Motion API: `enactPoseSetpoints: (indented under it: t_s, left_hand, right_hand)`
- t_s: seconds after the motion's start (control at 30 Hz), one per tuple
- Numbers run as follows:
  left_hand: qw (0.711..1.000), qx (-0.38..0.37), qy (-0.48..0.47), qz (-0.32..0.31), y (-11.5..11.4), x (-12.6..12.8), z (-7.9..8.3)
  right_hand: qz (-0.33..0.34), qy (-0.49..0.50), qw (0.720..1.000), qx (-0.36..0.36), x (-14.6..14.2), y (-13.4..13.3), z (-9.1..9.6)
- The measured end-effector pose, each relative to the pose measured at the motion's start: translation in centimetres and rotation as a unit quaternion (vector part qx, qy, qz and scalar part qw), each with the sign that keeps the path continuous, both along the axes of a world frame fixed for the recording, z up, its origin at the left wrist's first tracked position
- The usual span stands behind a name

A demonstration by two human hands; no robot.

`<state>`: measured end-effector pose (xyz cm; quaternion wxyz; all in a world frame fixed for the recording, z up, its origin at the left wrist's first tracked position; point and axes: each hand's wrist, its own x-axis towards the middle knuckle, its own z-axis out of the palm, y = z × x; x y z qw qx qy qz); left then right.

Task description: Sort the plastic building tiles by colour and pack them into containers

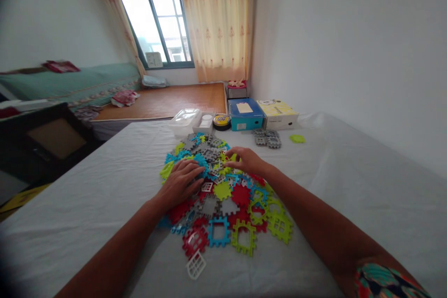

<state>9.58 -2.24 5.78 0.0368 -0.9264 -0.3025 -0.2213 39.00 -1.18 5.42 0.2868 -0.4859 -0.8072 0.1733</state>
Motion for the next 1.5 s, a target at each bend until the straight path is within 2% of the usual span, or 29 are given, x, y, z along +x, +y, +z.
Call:
enactPoseSetpoints:
  t_s: [0.13, 0.23, 0.37, 0.47, 0.57, 0.63, 0.7, 0.77, 0.83, 0.87, 0.93, 1.07, 1.2, 1.27, 1.4, 1.5]
  left_hand:
    - [1.000, 0.018, -0.015, 0.019, 0.4, -0.4, -0.2]
    - [0.999, 0.026, -0.022, 0.020, 0.6, -0.5, -0.5]
    - [0.999, 0.029, -0.024, 0.010, 0.9, -0.5, -0.8]
    - [0.999, 0.027, -0.025, 0.009, 1.0, -0.6, -0.9]
    - [0.999, 0.028, -0.027, 0.005, 1.1, -0.7, -1.0]
    - [0.999, 0.030, -0.029, 0.003, 1.2, -0.7, -1.0]
    - [0.999, 0.031, -0.032, 0.002, 1.3, -0.8, -1.1]
    - [0.999, 0.031, -0.032, 0.000, 1.3, -0.8, -1.1]
    - [0.999, 0.032, -0.029, -0.001, 1.2, -0.8, -1.0]
    - [0.999, 0.032, -0.027, -0.001, 1.2, -0.7, -0.9]
    - [0.999, 0.034, -0.026, 0.001, 1.2, -0.7, -0.9]
    - [0.999, 0.038, -0.022, 0.000, 1.2, -0.7, -0.9]
    - [0.999, 0.034, -0.016, 0.006, 1.2, -0.7, -0.9]
    - [0.999, 0.030, -0.011, 0.006, 1.2, -0.8, -0.9]
    - [0.999, 0.029, -0.012, 0.005, 1.1, -0.8, -0.8]
    - [0.999, 0.029, -0.018, 0.000, 1.2, -0.8, -0.8]
  right_hand:
    - [0.003, -0.061, 0.998, 0.020, -2.0, -1.4, -0.2]
    - [0.025, -0.037, 0.999, -0.001, -1.6, -1.3, -0.4]
    - [0.039, -0.020, 0.999, -0.019, 0.4, -0.6, 0.1]
    - [0.013, -0.034, 0.999, -0.016, 2.9, 0.2, 0.7]
    - [-0.018, 0.000, 0.999, -0.049, 6.2, 1.4, 0.7]
    - [-0.073, 0.039, 0.995, -0.056, 8.9, 2.3, 0.2]
    - [-0.187, 0.068, 0.980, -0.028, 12.1, 3.1, -0.7]
    - [-0.337, 0.071, 0.938, 0.028, 15.6, 3.5, -1.8]
    - [-0.464, 0.051, 0.880, 0.083, 18.9, 3.4, -3.2]
    - [-0.507, 0.036, 0.855, 0.100, 20.4, 3.3, -4.0]
    - [-0.558, 0.007, 0.822, 0.110, 22.7, 2.8, -5.3]
    - [-0.590, -0.023, 0.804, 0.074, 24.2, 2.1, -7.0]
    - [-0.621, -0.022, 0.780, 0.073, 24.1, 1.7, -6.7]
    - [-0.634, -0.026, 0.772, 0.046, 24.0, 1.3, -6.3]
    - [-0.622, -0.070, 0.778, -0.052, 23.3, 0.5, -6.0]
    - [-0.597, -0.108, 0.792, -0.060, 22.7, 0.4, -6.1]
